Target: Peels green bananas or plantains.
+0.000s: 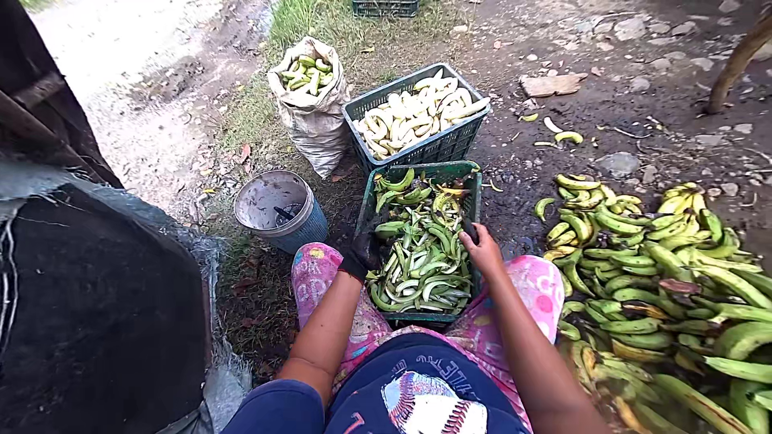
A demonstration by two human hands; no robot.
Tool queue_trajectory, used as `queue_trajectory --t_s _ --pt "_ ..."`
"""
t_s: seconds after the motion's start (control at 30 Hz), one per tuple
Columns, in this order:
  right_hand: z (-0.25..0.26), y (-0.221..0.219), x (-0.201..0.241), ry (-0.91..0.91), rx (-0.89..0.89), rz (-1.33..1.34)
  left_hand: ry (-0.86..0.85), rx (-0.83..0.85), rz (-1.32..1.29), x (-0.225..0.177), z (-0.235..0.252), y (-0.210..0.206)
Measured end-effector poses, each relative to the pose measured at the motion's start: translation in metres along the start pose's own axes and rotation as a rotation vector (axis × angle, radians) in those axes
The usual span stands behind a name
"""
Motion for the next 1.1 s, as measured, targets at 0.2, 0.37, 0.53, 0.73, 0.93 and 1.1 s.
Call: queue_trajectory --t_s 0.2,0.37,0.53,0.73,0.93,1.1 --pt "-0.035 -0.044 0.009 0.045 0.105 0.034 -0.300 -0.043 0.243 -0.015 -0.003 -0.015" --pt "-0.039 -0.026 -0.002 0.017 -0.007 0.141 -0.376 0.139 0.165 -0.024 -0.006 -0.014" --pt "-0.040 -0.038 -0.002 0.004 0.090 0.096 -0.011 -0.100 -0.024 0.028 0.013 0.003" --pt "-0.042 -0.060 0.022 0.150 0.304 -0.089 -0.150 -0.167 0.504 0.000 -0.007 -0.023" --pt "-0.044 -0.060 0.073 0.377 0.216 -0.279 -0.189 -0.222 0.827 -0.013 -0.018 -0.017" --pt "-0.029 -0.041 0.100 0.455 0.050 -0.323 -0.303 -0.216 0.550 -0.007 -0.028 -0.054"
Point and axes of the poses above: each hand's wrist, its own z-axis towards the middle knuckle, its own y-axis out of the back of the hand, x = y × z, the point moved 6 cm from there along z, towards the middle knuckle, and after that the axes turned 7 degrees about x, right-handed, at the moved point
